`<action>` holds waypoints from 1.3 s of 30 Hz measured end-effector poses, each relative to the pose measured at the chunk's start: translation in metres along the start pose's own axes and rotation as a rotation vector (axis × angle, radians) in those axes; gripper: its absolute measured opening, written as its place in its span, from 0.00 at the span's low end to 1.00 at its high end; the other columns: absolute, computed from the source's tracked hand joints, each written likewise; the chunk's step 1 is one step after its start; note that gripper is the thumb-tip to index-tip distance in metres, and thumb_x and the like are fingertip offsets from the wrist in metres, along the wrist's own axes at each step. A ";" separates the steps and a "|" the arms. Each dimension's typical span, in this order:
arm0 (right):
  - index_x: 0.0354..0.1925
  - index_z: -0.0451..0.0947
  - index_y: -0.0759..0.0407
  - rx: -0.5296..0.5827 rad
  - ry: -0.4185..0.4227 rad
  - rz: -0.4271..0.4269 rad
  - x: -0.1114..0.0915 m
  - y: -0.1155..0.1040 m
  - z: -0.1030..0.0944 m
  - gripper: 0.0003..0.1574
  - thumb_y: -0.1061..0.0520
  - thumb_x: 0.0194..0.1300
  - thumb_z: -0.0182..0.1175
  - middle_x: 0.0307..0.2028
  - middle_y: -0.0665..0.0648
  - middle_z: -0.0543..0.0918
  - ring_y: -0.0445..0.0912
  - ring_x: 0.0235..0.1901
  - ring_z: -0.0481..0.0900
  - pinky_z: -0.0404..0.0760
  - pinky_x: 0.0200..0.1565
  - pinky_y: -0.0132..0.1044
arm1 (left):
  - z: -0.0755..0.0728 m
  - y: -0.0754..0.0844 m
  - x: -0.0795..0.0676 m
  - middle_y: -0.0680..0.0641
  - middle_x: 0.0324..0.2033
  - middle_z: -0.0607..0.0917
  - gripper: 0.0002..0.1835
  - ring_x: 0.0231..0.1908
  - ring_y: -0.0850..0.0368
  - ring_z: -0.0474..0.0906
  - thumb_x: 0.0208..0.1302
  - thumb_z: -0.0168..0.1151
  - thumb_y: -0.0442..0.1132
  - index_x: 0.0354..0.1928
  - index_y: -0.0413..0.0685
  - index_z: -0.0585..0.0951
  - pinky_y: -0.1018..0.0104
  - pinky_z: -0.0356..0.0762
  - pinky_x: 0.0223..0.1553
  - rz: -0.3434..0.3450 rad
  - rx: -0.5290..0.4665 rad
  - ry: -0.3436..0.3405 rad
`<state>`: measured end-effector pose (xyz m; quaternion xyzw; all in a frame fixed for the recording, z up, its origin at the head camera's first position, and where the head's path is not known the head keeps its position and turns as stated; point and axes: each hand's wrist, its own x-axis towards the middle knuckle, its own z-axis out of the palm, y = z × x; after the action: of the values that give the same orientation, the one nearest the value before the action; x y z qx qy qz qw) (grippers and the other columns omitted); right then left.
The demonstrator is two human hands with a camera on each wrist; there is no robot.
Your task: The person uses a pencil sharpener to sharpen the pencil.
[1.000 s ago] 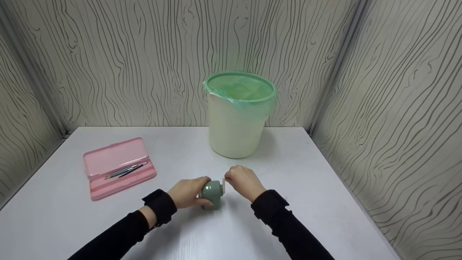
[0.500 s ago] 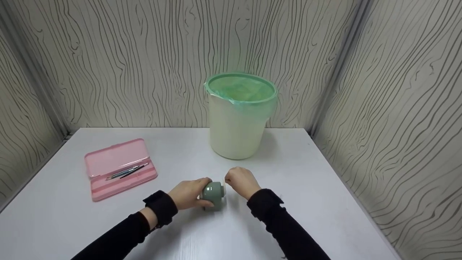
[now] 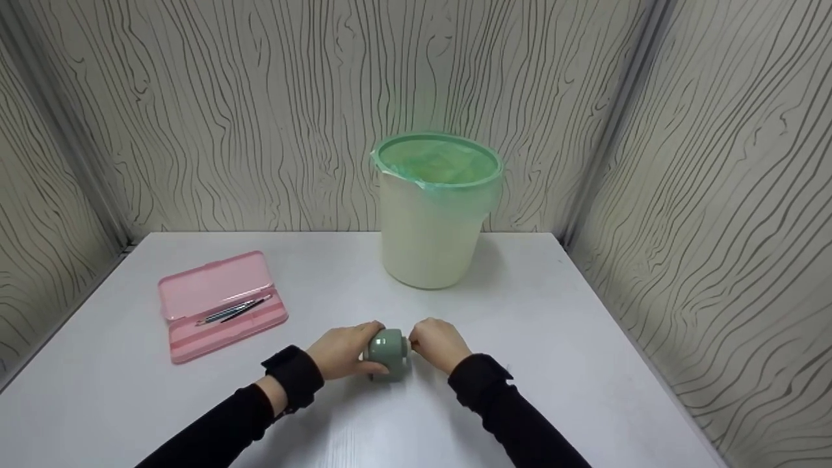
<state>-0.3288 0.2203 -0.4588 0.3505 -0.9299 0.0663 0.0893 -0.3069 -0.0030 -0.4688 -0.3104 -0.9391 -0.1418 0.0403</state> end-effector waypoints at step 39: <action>0.37 0.89 0.58 0.124 -0.051 -0.009 -0.036 -0.013 0.004 0.06 0.66 0.59 0.70 0.32 0.53 0.91 0.46 0.35 0.87 0.85 0.42 0.38 | -0.001 0.008 0.000 0.51 0.44 0.87 0.31 0.39 0.59 0.86 0.61 0.69 0.63 0.55 0.49 0.74 0.68 0.82 0.38 -0.057 0.083 0.003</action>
<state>-0.2942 0.2327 -0.4698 0.3609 -0.9245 0.1144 0.0438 -0.3018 0.0029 -0.4661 -0.2815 -0.9526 -0.1041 0.0505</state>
